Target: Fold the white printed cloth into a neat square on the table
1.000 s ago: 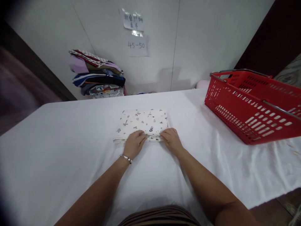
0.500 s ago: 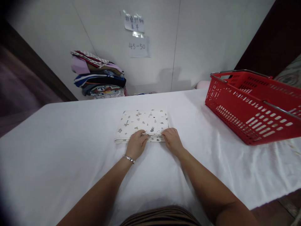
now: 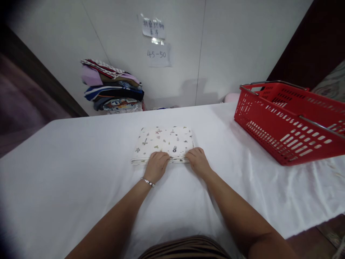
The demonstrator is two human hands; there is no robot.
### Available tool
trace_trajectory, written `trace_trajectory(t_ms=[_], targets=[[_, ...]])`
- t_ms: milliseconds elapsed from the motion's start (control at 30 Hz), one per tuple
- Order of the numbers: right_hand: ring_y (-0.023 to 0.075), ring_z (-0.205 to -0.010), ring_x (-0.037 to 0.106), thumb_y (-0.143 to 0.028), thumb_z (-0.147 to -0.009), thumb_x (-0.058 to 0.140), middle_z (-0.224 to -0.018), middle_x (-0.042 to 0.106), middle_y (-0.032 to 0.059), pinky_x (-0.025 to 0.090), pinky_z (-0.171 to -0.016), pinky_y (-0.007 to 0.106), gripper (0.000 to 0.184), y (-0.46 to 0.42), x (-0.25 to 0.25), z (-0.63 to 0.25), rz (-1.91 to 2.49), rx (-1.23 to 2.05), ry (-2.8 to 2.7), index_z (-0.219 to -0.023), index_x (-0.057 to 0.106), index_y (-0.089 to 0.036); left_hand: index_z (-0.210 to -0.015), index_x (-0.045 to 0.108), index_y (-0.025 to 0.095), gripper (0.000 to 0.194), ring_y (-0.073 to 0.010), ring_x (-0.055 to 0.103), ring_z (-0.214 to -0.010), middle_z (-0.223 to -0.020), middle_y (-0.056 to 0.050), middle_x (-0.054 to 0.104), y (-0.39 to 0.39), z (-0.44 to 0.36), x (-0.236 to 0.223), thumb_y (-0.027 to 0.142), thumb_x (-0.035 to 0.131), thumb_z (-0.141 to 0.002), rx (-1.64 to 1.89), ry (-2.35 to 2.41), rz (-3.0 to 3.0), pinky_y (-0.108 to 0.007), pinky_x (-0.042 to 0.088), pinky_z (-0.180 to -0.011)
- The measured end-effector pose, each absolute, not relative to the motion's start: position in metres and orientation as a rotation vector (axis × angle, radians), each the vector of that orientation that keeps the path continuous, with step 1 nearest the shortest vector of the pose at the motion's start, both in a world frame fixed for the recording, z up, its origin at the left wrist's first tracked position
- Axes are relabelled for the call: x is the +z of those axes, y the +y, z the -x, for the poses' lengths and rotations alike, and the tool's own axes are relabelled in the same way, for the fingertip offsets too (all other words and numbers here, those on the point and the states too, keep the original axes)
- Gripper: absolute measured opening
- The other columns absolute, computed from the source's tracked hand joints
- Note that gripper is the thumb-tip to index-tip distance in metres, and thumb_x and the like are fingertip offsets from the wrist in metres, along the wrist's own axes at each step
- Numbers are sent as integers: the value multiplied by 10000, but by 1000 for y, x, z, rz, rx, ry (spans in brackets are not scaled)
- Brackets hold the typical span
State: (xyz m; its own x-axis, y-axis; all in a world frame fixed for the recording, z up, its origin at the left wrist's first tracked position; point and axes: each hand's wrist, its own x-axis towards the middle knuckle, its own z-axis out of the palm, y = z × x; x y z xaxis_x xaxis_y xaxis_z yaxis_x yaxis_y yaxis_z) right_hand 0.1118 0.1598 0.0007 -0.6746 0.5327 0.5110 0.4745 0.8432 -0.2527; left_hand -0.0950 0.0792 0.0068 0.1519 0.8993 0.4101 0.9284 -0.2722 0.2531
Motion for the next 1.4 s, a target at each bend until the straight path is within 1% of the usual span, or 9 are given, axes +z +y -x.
trace_trajectory(t_ms=[233, 400, 567, 667, 833, 1000, 1133, 1233, 1400], targets=[[182, -832, 494, -125, -855, 439, -854, 614, 53, 327, -821, 365, 198, 159, 1, -113, 722, 86, -2427, -891, 617, -203, -837, 548, 199, 196, -163, 518, -830, -834, -29, 603, 82, 96, 6, 98, 379, -841, -720, -1848, 2343, -353, 350, -821], [174, -830, 504, -140, -853, 463, -860, 620, 45, 329, -817, 365, 199, 160, -1, -113, 720, 102, -2448, -896, 636, -230, -820, 548, 198, 172, -168, 523, -798, -784, -31, 590, 82, 95, 7, 134, 391, -848, -724, -1885, 2339, -362, 355, -825], [174, -835, 521, -177, -850, 490, -854, 617, 52, 356, -792, 358, 174, 158, 2, -113, 701, 126, -2445, -887, 651, -233, -1005, 554, 220, 191, -195, 512, -917, -932, -54, 593, 80, 96, 4, 227, 448, -846, -758, -1863, 2336, -379, 365, -850], [174, -825, 528, -172, -849, 487, -835, 621, 51, 370, -791, 364, 178, 156, 3, -112, 703, 165, -2424, -858, 657, -225, -966, 585, 241, 186, -188, 512, -888, -905, -42, 591, 81, 98, 3, 230, 437, -853, -756, -1823, 2355, -372, 384, -820], [180, -835, 555, -209, -823, 520, -856, 634, 52, 413, -784, 355, 133, 156, -2, -111, 708, 415, -2250, -836, 652, -214, -912, 613, 232, 175, -179, 514, -850, -865, -40, 589, 82, 98, 3, 208, 453, -846, -757, -1804, 2349, -361, 398, -790], [177, -792, 583, -278, -794, 503, -822, 644, 46, 456, -712, 317, 159, 178, -2, -115, 958, 715, -1779, -792, 639, -196, -893, 619, 223, 166, -173, 512, -844, -857, -38, 589, 82, 98, 1, 191, 466, -837, -785, -1780, 2352, -361, 398, -807], [161, -654, 560, -330, -735, 517, -680, 624, 14, 429, -611, 281, 186, 201, -2, -119, 1241, 827, -1713, -704, 626, -182, -893, 621, 217, 171, -172, 504, -845, -862, -40, 585, 81, 99, 0, 227, 456, -848, -835, -1761, 2360, -362, 395, -809], [130, -536, 491, -384, -730, 504, -541, 540, -17, 366, -522, 245, 256, 206, -2, -117, 1387, 865, -1757, -592, 563, -176, -897, 623, 217, 188, -170, 503, -840, -861, -41, 583, 81, 99, 0, 244, 442, -857, -849, -1745, 2365, -361, 397, -797], [106, -500, 452, -450, -723, 513, -510, 502, -35, 312, -491, 219, 307, 201, 5, -109, 1504, 872, -1836, -576, 522, -180, -896, 621, 215, 192, -167, 499, -835, -856, -35, 584, 81, 99, 1, 237, 433, -863, -822, -1758, 2362, -359, 392, -815]])
